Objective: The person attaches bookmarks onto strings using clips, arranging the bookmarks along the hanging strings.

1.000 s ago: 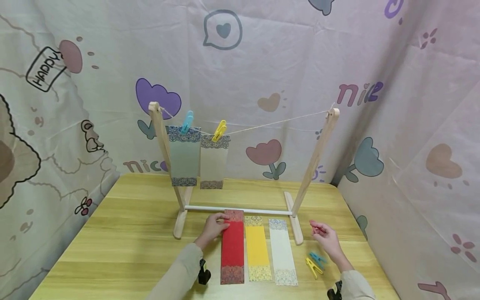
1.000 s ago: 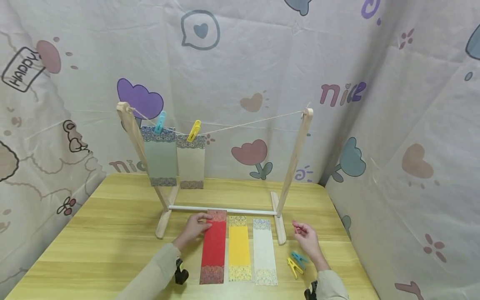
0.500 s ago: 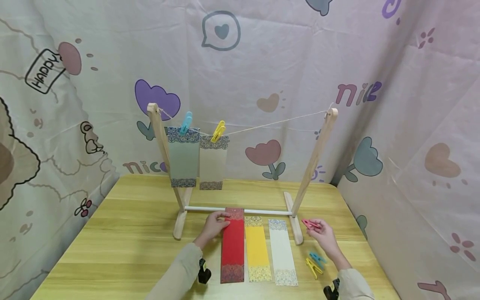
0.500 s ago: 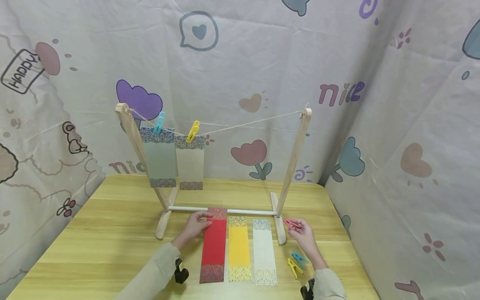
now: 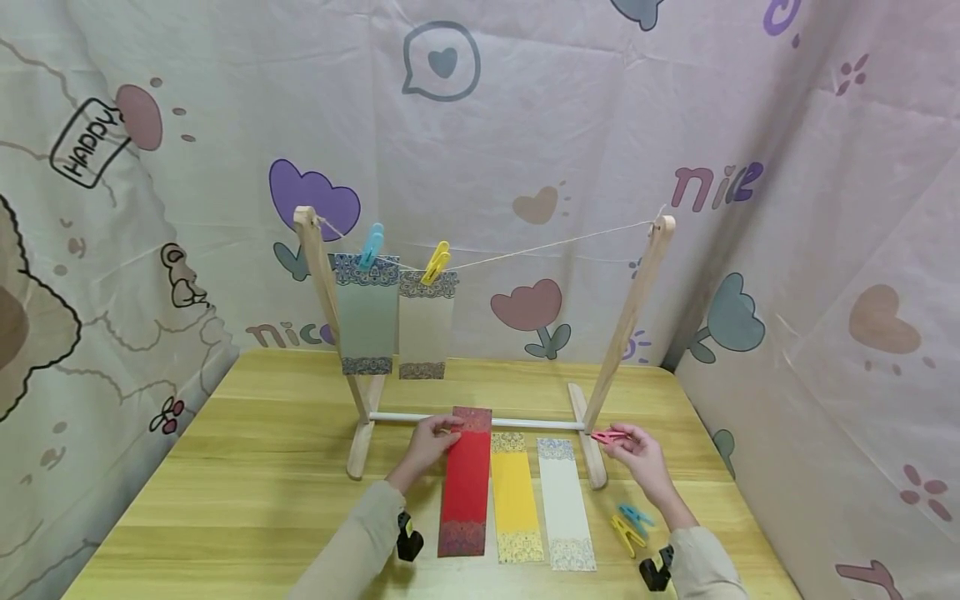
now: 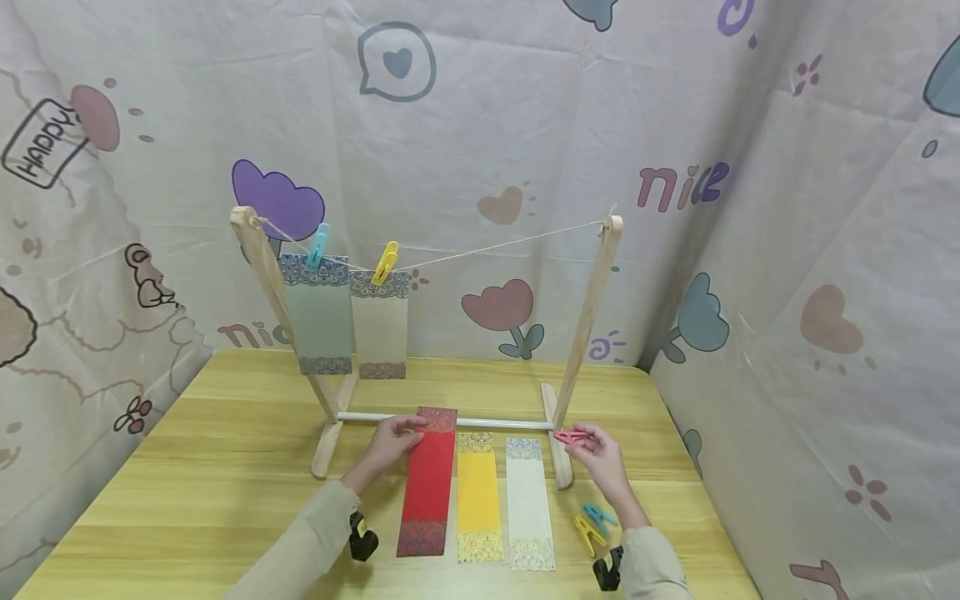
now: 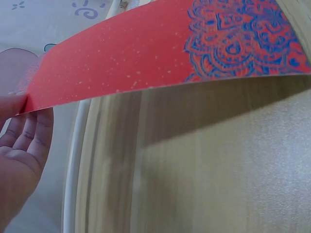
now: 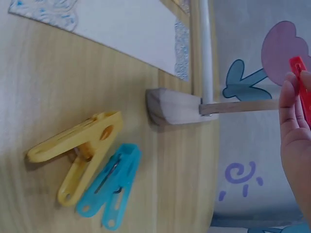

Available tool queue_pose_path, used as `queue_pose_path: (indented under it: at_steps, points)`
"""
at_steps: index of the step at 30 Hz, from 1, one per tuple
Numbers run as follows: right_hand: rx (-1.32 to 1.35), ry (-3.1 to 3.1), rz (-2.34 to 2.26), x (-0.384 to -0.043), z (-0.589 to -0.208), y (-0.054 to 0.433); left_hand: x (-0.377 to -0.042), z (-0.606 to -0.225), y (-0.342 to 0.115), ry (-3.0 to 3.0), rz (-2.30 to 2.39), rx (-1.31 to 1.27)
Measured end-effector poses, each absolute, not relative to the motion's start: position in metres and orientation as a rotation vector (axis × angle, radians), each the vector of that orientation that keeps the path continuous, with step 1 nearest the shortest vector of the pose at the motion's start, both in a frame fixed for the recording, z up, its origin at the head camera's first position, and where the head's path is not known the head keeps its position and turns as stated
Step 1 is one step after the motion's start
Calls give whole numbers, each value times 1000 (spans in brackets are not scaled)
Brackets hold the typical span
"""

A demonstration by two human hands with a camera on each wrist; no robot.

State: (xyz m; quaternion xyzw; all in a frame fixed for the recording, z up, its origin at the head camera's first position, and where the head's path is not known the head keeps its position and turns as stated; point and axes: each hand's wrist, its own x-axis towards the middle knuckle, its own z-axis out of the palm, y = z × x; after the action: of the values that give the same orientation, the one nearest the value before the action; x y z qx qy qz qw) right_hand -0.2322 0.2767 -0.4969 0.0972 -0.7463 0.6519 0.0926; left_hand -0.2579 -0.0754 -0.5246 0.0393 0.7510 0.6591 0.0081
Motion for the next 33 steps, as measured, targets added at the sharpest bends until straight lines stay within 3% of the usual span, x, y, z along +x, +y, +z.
queue_pose_path:
  at_steps: [33]
  points:
    - [478,-2092,1820,-251,-440,247,-267,-481,-72,2322,2160,306]
